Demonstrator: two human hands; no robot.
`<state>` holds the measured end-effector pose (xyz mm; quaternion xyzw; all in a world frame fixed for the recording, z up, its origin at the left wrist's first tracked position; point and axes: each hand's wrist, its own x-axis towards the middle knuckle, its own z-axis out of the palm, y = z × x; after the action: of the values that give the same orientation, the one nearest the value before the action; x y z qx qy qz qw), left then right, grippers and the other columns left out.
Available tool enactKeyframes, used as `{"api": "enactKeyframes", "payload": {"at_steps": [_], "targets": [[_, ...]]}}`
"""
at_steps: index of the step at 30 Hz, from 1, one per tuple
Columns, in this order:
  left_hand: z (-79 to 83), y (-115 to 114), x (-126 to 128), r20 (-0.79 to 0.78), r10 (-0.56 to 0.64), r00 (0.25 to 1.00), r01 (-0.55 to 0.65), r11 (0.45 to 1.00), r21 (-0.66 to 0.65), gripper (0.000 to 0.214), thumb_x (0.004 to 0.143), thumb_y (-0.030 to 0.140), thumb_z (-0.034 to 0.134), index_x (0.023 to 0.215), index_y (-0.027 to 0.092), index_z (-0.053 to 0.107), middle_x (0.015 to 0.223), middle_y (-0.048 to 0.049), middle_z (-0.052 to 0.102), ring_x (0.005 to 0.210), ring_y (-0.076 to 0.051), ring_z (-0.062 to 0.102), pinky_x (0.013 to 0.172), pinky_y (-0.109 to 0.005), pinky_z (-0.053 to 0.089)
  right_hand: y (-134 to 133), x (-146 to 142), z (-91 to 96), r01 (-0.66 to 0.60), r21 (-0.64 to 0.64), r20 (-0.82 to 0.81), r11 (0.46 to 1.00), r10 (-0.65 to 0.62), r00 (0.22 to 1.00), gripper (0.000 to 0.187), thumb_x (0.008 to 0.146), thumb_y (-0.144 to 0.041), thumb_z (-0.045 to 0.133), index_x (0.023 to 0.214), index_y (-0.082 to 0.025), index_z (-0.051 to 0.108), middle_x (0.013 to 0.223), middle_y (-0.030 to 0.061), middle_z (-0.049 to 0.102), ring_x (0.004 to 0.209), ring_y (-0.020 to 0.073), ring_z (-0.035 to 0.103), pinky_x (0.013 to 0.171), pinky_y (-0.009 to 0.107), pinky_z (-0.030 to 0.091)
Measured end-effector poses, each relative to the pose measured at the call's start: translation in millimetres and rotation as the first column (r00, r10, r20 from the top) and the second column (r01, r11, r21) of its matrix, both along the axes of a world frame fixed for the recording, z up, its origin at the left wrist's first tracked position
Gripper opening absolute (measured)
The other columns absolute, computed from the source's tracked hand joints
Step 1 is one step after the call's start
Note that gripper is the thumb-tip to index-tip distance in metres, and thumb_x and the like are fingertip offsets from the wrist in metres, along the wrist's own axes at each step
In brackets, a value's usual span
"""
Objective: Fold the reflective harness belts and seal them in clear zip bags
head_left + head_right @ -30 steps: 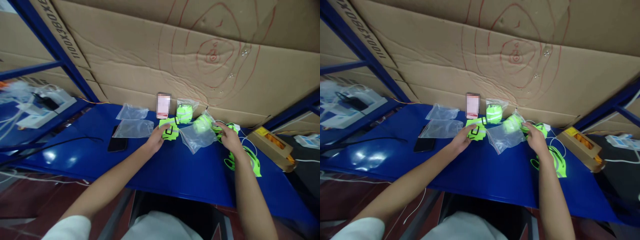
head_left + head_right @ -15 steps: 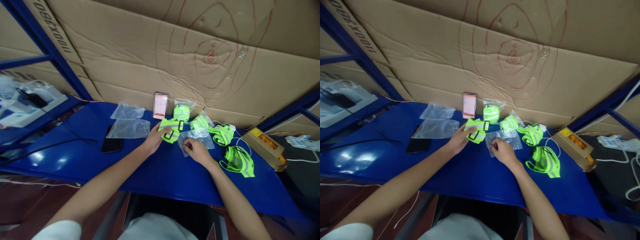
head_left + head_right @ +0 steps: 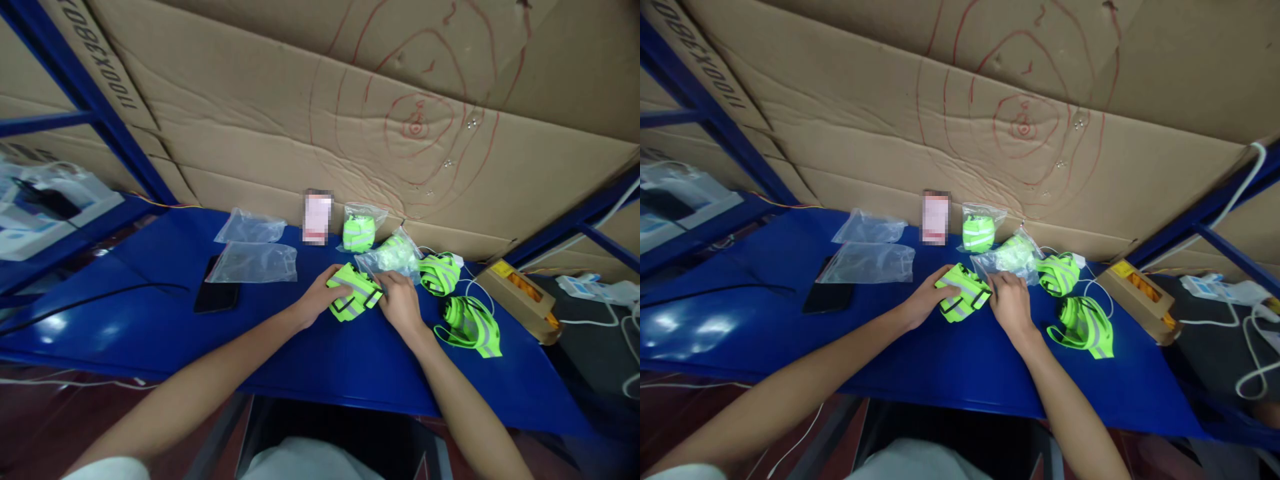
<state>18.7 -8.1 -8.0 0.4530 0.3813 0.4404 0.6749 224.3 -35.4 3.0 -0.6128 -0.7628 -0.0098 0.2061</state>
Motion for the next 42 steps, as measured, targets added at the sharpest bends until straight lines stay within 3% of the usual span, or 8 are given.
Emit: {"api": "enactKeyframes", "payload": {"at_steps": [7, 16, 20, 25, 28, 34, 37, 42], "targets": [[-3.3, 1, 3, -0.157, 0.168, 0.973, -0.170, 0.985, -0.005, 0.046, 0.070, 0.033, 0.078, 0.109, 0.019, 0.057, 0.091, -0.0025, 0.069, 0.081, -0.020, 0.066, 0.068, -0.029, 0.053, -1, -8, -4.9, 0.108, 0.111, -0.179, 0.988, -0.087, 0.980, 0.030, 0.100, -0.033, 0.046, 0.111, -0.019, 0.070, 0.106, 0.0076, 0.072, 0.094, 0.0240, 0.067, 0.084, 0.033, 0.048], [-2.7, -5, 6, -0.151, 0.070, 0.986, -0.061, 0.996, 0.067, 0.062, 0.067, 0.044, 0.085, 0.116, 0.020, 0.055, 0.104, -0.0049, 0.069, 0.094, -0.021, 0.067, 0.076, -0.029, 0.055, -3, -15, -14.0, 0.038, 0.122, 0.109, 0.992, -0.051, 0.993, 0.025, 0.093, -0.017, 0.052, 0.112, -0.015, 0.070, 0.103, 0.0117, 0.071, 0.096, 0.0284, 0.064, 0.087, 0.040, 0.046], [-3.8, -2, 4, -0.148, 0.065, 0.987, -0.055, 0.996, 0.067, 0.053, 0.070, 0.044, 0.081, 0.110, 0.019, 0.057, 0.097, -0.0032, 0.069, 0.087, -0.021, 0.066, 0.074, -0.030, 0.055, -2, -10, -13.7, -0.052, 0.125, 0.077, 0.991, 0.043, 0.996, 0.025, 0.094, -0.018, 0.053, 0.112, -0.017, 0.071, 0.103, 0.0105, 0.070, 0.095, 0.0267, 0.063, 0.087, 0.039, 0.046], [-3.6, -2, -1, -0.347, 0.131, 0.929, 0.007, 0.929, 0.369, 0.051, 0.075, 0.039, 0.077, 0.118, 0.019, 0.057, 0.102, -0.0035, 0.069, 0.090, -0.022, 0.066, 0.079, -0.031, 0.052, 4, 1, -11.9, 0.044, 0.263, -0.126, 0.964, -0.011, 0.992, 0.027, 0.098, -0.031, 0.052, 0.108, -0.020, 0.075, 0.101, 0.0101, 0.065, 0.094, 0.0257, 0.060, 0.088, 0.040, 0.047], [-5.9, -6, -2, -0.464, 0.143, 0.874, 0.110, 0.873, 0.476, 0.051, 0.077, 0.037, 0.075, 0.121, 0.021, 0.055, 0.108, -0.0044, 0.068, 0.095, -0.023, 0.066, 0.084, -0.033, 0.050, 5, 1, -12.0, -0.010, 0.245, -0.168, 0.969, 0.053, 0.984, 0.031, 0.100, -0.031, 0.049, 0.117, -0.019, 0.072, 0.101, 0.0102, 0.065, 0.093, 0.0240, 0.060, 0.086, 0.038, 0.049], [-15.1, -2, 1, -0.216, -0.075, 0.973, 0.138, 0.947, 0.291, 0.075, 0.069, 0.036, 0.084, 0.127, 0.022, 0.040, 0.105, -0.0064, 0.068, 0.091, -0.023, 0.068, 0.080, -0.035, 0.055, 2, 0, -6.2, -0.162, 0.248, 0.063, 0.955, 0.151, 0.987, 0.034, 0.100, -0.021, 0.048, 0.129, -0.021, 0.066, 0.112, 0.0113, 0.067, 0.099, 0.0260, 0.061, 0.083, 0.039, 0.047], [-12.5, 2, 0, -0.142, -0.180, 0.973, 0.199, 0.971, 0.132, 0.079, 0.063, 0.033, 0.089, 0.128, 0.021, 0.045, 0.107, -0.0071, 0.069, 0.097, -0.025, 0.068, 0.083, -0.038, 0.055, 1, 4, -2.1, -0.205, 0.242, 0.144, 0.948, 0.174, 0.974, 0.036, 0.099, -0.016, 0.048, 0.130, -0.021, 0.066, 0.112, 0.0116, 0.066, 0.097, 0.0262, 0.060, 0.081, 0.039, 0.047], [-2.8, 4, -3, -0.096, -0.217, 0.972, 0.217, 0.976, -0.002, 0.075, 0.058, 0.028, 0.092, 0.124, 0.021, 0.057, 0.112, -0.0062, 0.070, 0.108, -0.027, 0.066, 0.096, -0.040, 0.049, 3, 8, 1.4, -0.287, 0.178, 0.050, 0.941, 0.283, 0.958, 0.033, 0.100, -0.018, 0.048, 0.125, -0.022, 0.069, 0.107, 0.0107, 0.065, 0.098, 0.0242, 0.060, 0.085, 0.038, 0.049]]}}
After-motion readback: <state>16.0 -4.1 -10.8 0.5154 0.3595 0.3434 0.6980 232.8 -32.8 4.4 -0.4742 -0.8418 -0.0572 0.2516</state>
